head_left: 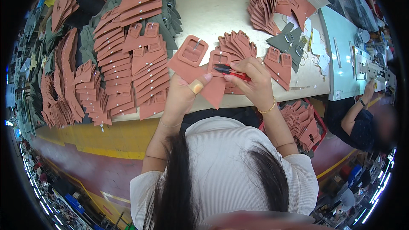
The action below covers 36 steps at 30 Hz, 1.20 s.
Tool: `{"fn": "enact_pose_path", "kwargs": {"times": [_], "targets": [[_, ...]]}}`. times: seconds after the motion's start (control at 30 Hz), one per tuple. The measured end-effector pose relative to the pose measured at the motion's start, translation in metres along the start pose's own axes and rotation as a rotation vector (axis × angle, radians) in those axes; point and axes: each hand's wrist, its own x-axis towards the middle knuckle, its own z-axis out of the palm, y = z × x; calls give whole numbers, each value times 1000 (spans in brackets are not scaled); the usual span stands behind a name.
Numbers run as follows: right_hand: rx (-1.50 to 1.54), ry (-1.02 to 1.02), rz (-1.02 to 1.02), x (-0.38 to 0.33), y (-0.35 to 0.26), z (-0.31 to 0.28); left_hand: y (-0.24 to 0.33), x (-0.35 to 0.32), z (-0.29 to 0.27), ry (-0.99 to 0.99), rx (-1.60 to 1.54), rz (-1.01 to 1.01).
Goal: The person repeatedly picks up reddish-brown fabric pieces with metal buckles from a table, uses a red utility knife to trim edges, and places the finished pieces into a growing stack. The process is repeated for many pieces throughout the clip.
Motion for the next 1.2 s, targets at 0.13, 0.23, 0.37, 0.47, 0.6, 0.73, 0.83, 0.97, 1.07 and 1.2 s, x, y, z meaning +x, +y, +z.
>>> {"fn": "enact_pose_path", "kwargs": {"times": [0.13, 0.23, 0.37, 0.47, 0.6, 0.73, 0.83, 0.97, 1.07, 1.2], "targets": [[-53, -1, -33, 1, 0, -1, 1, -2, 2, -15, 17, 33], [-70, -24, -69, -1, 1, -3, 0, -1, 4, 7, 16, 23], [73, 31, 21, -5, 0, 3, -1, -1, 5, -24, -55, 2], [435, 146, 249, -5, -6, 8, -2, -1, 5, 6, -259, -65], [353, 74, 149, 1, -11, 5, -2, 0, 2, -12, -400, -103], [-95, -128, -171, 9, -12, 5, -3, 1, 0, 4, -380, -186], [-170, -173, -238, 13, -11, 9, -3, -1, 0, -129, -501, -84], [-157, -267, -271, 13, -7, 9, -4, -1, 0, -57, -387, -186], [220, -217, -87, 7, -4, 4, -3, 1, -1, -55, -363, -179], [576, 45, 50, 3, 2, -8, -1, 2, 0, -31, -394, -159]]}}
